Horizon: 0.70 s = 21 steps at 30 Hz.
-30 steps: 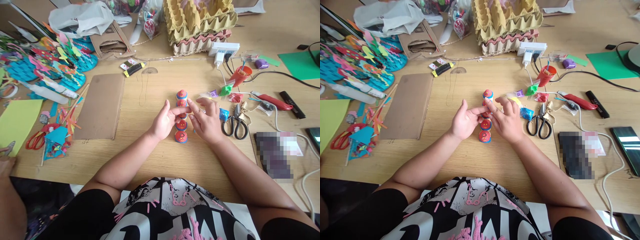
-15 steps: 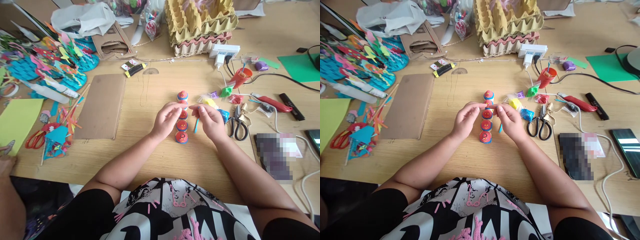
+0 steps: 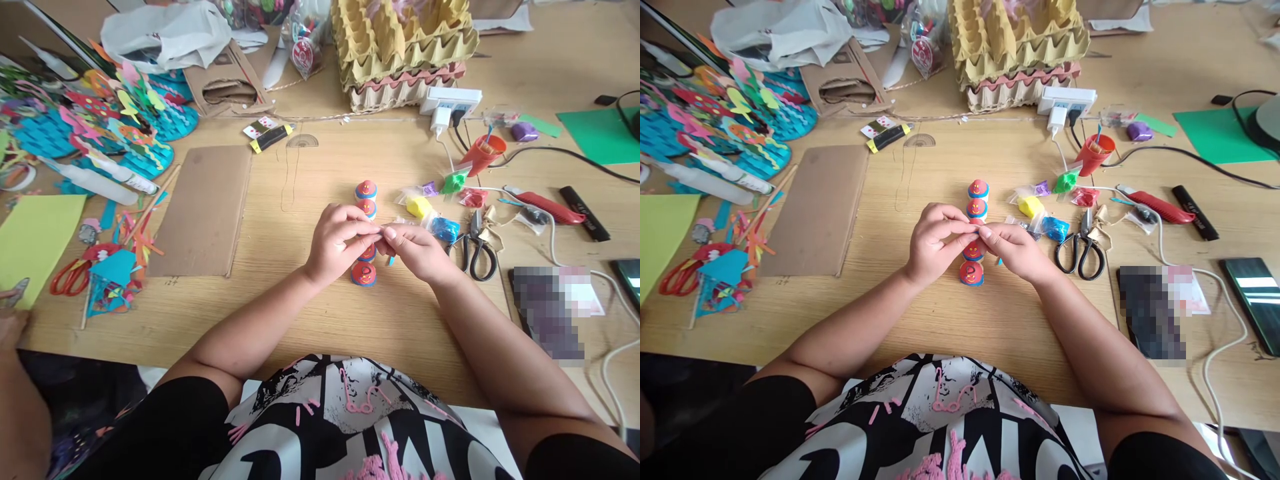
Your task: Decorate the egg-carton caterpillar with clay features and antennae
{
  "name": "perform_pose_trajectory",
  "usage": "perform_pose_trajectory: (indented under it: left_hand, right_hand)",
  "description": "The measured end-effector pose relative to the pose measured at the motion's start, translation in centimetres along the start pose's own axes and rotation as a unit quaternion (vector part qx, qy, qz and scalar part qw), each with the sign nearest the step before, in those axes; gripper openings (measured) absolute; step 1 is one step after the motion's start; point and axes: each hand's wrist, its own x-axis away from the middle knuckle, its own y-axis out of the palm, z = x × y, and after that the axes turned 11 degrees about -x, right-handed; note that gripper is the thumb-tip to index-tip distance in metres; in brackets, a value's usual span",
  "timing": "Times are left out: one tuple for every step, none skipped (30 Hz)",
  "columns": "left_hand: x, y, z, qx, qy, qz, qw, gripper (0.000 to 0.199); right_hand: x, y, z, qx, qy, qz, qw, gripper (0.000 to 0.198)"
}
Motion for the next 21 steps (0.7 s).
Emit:
perform_pose_trajectory:
  left_hand:
    - [0.0,0.0,0.0,0.007,-0.012,0.006,1.000,0.015]
    - [-0.1,0.0,0.0,0.017,-0.030,0.011,0.999,0.017]
    - [-0.1,0.1,-0.1,0.029,-0.051,0.014,0.998,0.019]
    - [-0.1,0.1,-0.2,0.045,-0.077,0.017,0.996,0.022]
    - [-0.1,0.2,-0.3,0.065,-0.105,0.017,0.992,0.026]
    - [0.0,0.3,-0.4,0.090,-0.135,0.017,0.987,0.030]
    - [0.0,0.5,-0.5,0.117,-0.163,0.017,0.979,0.034]
    - [0.0,0.6,-0.6,0.143,-0.191,0.015,0.971,0.038]
    - [0.0,0.7,-0.7,0.166,-0.213,0.015,0.963,0.040]
    - [0.0,0.8,-0.8,0.185,-0.229,0.013,0.956,0.043]
    - [-0.1,0.8,-0.9,0.201,-0.239,0.012,0.950,0.044]
    - [-0.1,0.9,-1.0,0.213,-0.246,0.010,0.946,0.046]
    - [-0.2,0.8,-1.0,0.219,-0.253,0.005,0.942,0.048]
    - [-0.2,0.8,-1.1,0.220,-0.263,0.001,0.940,0.050]
    - [-0.3,0.7,-1.2,0.213,-0.273,-0.004,0.938,0.052]
    - [-0.3,0.6,-1.2,0.199,-0.284,-0.009,0.938,0.054]
    - [-0.3,0.5,-1.3,0.174,-0.294,-0.018,0.940,0.054]
    - [-0.3,0.4,-1.3,0.140,-0.303,-0.031,0.942,0.054]
    - [-0.3,0.3,-1.3,0.097,-0.308,-0.049,0.945,0.053]
    - [-0.2,0.2,-1.3,0.048,-0.309,-0.073,0.947,0.052]
    - [-0.1,0.1,-1.2,-0.004,-0.306,-0.101,0.947,0.050]
  right_hand:
    - [-0.1,-0.1,0.3,-0.014,0.005,0.012,1.000,0.061]
    - [-0.1,-0.3,0.7,-0.028,0.005,0.032,0.999,0.061]
    - [-0.2,-0.4,1.0,-0.041,0.002,0.060,0.997,0.061]
    - [-0.3,-0.6,1.3,-0.049,-0.006,0.093,0.994,0.060]
    - [-0.4,-0.7,1.5,-0.050,-0.015,0.128,0.990,0.060]
    - [-0.5,-0.8,1.7,-0.046,-0.023,0.159,0.986,0.061]
    - [-0.6,-0.9,1.8,-0.037,-0.028,0.185,0.982,0.061]
    - [-0.7,-0.9,1.8,-0.027,-0.029,0.204,0.978,0.061]
    - [-0.7,-0.9,1.8,-0.018,-0.029,0.218,0.975,0.061]
    - [-0.7,-0.9,1.7,-0.009,-0.027,0.224,0.974,0.061]
    - [-0.7,-0.8,1.6,0.001,-0.023,0.225,0.974,0.061]
    - [-0.6,-0.8,1.5,0.013,-0.015,0.225,0.974,0.061]
    - [-0.6,-0.8,1.3,0.030,-0.005,0.225,0.974,0.062]
    - [-0.5,-0.8,1.2,0.051,0.009,0.226,0.973,0.064]
    - [-0.5,-0.9,1.0,0.076,0.025,0.224,0.971,0.065]
    - [-0.5,-1.0,0.8,0.103,0.042,0.217,0.970,0.067]
    - [-0.5,-1.1,0.7,0.130,0.057,0.206,0.968,0.067]
    - [-0.4,-1.2,0.5,0.157,0.070,0.192,0.966,0.067]
    - [-0.4,-1.2,0.3,0.182,0.082,0.180,0.963,0.065]
    - [-0.4,-1.2,0.0,0.205,0.093,0.171,0.959,0.062]
    - [-0.3,-1.1,-0.2,0.227,0.105,0.166,0.954,0.059]
